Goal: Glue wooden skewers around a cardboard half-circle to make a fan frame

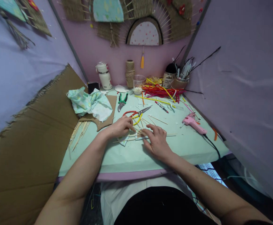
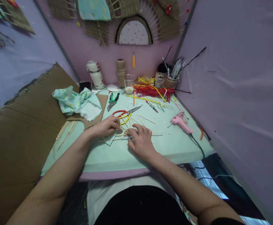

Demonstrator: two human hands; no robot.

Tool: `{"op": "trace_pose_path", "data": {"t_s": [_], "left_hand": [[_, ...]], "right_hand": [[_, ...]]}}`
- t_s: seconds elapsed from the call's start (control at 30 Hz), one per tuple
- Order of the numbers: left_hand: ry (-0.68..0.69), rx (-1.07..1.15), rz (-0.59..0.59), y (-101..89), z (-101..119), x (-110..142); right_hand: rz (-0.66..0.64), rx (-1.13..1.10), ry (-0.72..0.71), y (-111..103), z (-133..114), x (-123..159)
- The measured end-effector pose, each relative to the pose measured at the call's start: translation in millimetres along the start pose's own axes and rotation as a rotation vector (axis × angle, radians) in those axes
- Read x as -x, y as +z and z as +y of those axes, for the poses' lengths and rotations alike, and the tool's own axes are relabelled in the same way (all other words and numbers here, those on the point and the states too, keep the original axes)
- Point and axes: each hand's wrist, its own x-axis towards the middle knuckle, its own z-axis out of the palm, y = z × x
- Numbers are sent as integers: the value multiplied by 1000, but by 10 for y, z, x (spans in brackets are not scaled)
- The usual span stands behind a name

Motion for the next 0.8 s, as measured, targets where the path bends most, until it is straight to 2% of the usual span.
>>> {"op": "trace_pose_path", "data": {"t_s": [0.13,0.3,0.47,0.57,0.67,0.8], "left_hand": [[3,1,68,-31,35,-2],[-36,19,89,-55,24,10],[-113,95,135,-198,-60,101],[-259,183,63,-328,-112,214],[-410,244,-84,-423,-137,349],[-447,238,-212,-462,-123,470]], "right_hand": [[29,-12,2,6,16,12],[10,-13,15,-3,10,9],[11,-26,18,-19,14,1],[22,-44,24,-15,18,3],[47,-57,28,-9,9,18],[111,-65,24,-90,48,-4]]}}
